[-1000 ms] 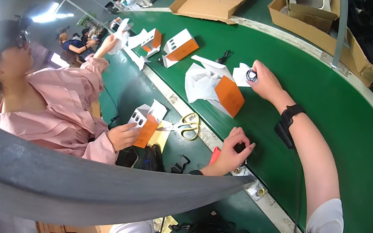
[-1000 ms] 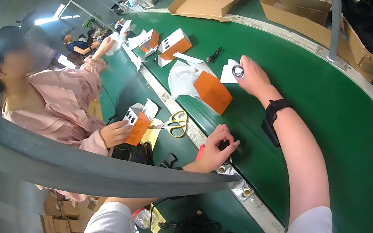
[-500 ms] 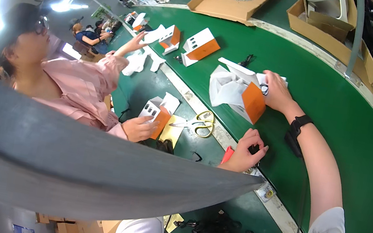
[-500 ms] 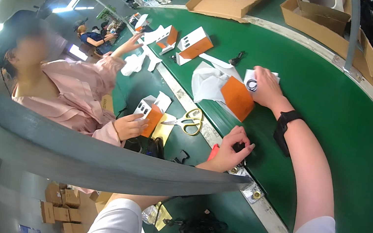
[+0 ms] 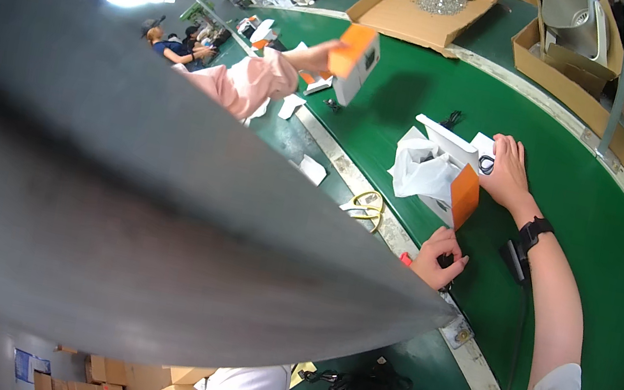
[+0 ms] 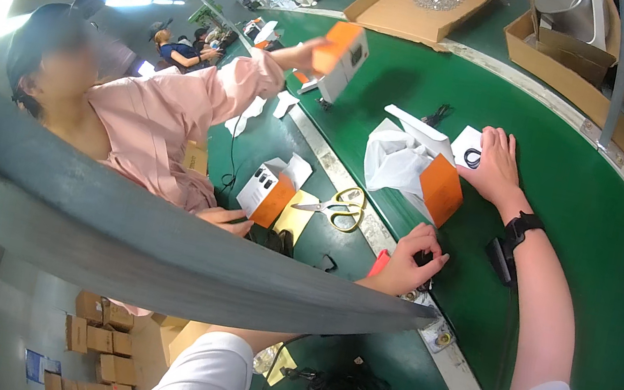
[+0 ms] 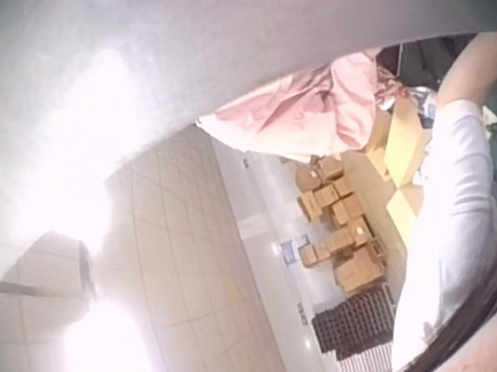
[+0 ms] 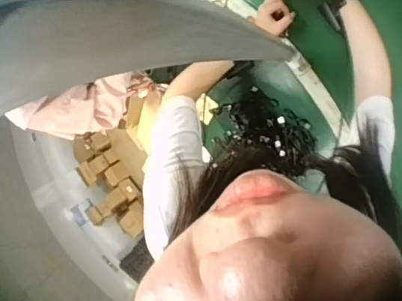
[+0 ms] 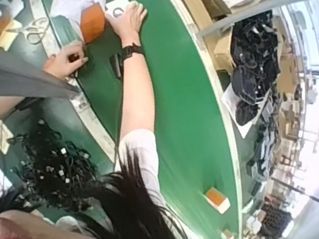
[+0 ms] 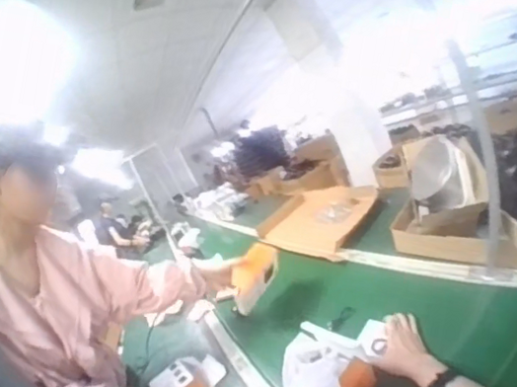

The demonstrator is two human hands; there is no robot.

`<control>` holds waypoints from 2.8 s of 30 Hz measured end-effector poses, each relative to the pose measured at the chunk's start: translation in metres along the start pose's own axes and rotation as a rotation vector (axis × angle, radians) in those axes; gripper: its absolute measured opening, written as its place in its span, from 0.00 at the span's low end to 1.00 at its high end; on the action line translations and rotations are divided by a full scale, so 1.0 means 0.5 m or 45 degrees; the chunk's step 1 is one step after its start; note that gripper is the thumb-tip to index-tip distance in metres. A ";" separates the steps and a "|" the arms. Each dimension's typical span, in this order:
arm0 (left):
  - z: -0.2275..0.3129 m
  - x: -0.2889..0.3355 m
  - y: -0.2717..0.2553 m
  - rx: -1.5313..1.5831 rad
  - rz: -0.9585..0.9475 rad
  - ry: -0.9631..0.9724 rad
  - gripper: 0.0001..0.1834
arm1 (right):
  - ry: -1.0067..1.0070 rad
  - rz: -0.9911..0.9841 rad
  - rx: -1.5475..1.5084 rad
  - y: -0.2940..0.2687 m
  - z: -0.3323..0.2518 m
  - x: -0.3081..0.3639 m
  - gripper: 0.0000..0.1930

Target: Packing small electronic components and cables into branded boxes on an assembly line.

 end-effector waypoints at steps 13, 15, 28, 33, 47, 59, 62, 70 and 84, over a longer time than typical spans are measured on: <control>0.008 0.013 0.000 0.002 0.042 0.091 0.10 | 0.056 -0.003 -0.160 -0.024 -0.001 0.030 0.18; 0.002 0.012 0.007 0.034 0.042 0.090 0.09 | 0.109 0.024 -0.224 -0.021 0.020 0.037 0.16; 0.092 0.046 -0.122 -0.219 0.217 0.047 0.10 | 0.806 -0.523 -0.962 -0.278 -0.022 0.259 0.19; 0.164 0.136 -0.279 0.298 0.294 -0.564 0.15 | 1.001 -0.966 -0.773 -0.444 -0.237 0.434 0.20; 0.615 0.753 -0.328 0.423 0.028 -1.121 0.10 | 0.051 -1.306 -0.998 -0.352 -0.900 0.776 0.26; 0.400 1.482 -0.582 -0.190 0.771 -2.016 0.27 | 0.229 -1.242 -0.938 -0.333 -0.794 0.935 0.15; 0.376 1.326 -0.447 -0.286 0.518 -1.644 0.32 | 0.349 -1.181 -0.795 -0.365 -0.714 0.969 0.14; 0.307 1.151 -0.261 -0.127 0.136 -1.469 0.18 | 0.628 -1.222 -0.706 -0.448 -0.616 0.979 0.15; 0.246 1.309 -0.528 0.168 1.044 -1.867 0.12 | 0.678 0.002 -0.634 -0.413 -0.115 0.340 0.26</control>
Point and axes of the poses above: each hand's wrist, its own x-axis away from the middle knuckle, its own y-axis out of the palm, z = x × y, the point moved 10 cm from there along -x, towards the middle knuckle, and after that the axes turned 4 degrees about y, right-handed, at the moved point
